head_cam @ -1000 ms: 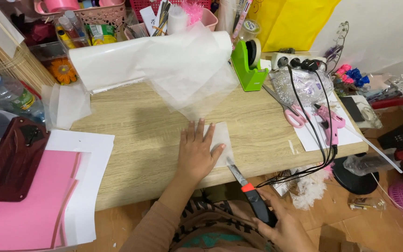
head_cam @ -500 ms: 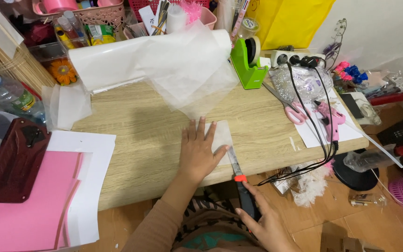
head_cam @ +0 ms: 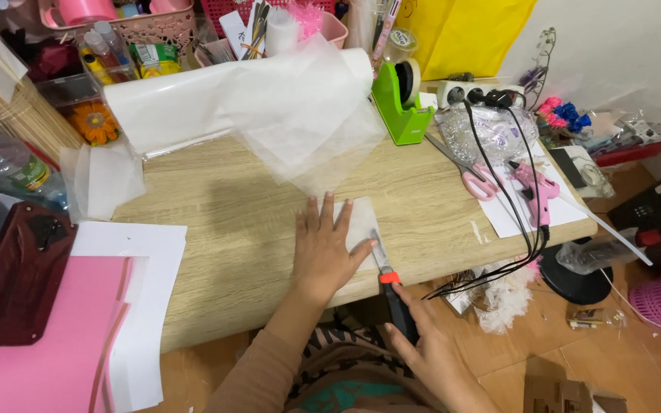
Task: The person unrolls a sheet of white translucent material on a wooden table and smooths it out. They use a utility knife to cut the material into smaller rectangular pieces, repeating the process multiple times.
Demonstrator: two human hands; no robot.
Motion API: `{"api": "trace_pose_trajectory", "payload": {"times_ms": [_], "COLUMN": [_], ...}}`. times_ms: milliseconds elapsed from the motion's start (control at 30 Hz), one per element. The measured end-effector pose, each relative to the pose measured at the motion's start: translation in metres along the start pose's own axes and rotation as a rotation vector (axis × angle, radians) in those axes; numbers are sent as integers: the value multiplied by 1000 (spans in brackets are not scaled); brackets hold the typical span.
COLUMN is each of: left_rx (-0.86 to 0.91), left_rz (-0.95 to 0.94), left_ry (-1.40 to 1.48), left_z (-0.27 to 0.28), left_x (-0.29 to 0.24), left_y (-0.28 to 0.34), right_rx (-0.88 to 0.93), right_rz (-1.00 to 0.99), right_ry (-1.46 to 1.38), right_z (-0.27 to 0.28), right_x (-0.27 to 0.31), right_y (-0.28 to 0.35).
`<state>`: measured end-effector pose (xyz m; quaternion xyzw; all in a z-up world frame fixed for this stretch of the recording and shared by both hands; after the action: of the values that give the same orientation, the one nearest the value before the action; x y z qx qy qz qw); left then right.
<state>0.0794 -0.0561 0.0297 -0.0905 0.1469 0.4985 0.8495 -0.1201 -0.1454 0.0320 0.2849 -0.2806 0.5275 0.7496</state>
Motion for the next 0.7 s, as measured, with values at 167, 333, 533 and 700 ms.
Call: {"api": "trace_pose_trajectory", "payload": {"times_ms": [167, 333, 533, 700], "left_rx": [-13, 0, 25, -24], "left_rz": [0, 11, 28, 5], "left_ry": [-29, -51, -64, -47], "left_z": [-3, -7, -7, -12], "left_x": [0, 2, 2, 3], "left_y": [-2, -3, -3, -5], "right_rx": [-26, -1, 21, 91], "right_rz": [97, 108, 245, 100], "right_ry": [73, 102, 171, 277], "right_z": [2, 13, 15, 17], "right_x": [-10, -11, -17, -20], "right_y": [3, 13, 18, 7]}}
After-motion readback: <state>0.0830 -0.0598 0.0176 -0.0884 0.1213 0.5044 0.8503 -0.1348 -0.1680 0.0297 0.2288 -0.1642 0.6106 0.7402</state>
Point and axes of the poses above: each hand's wrist, its own y-axis away from the middle knuckle, its own z-axis out of the back of the hand, x = y × z, the point moved 10 cm from there along -y, towards the middle knuckle, and after that the axes turned 10 degrees about z, right-handed, at the moved point
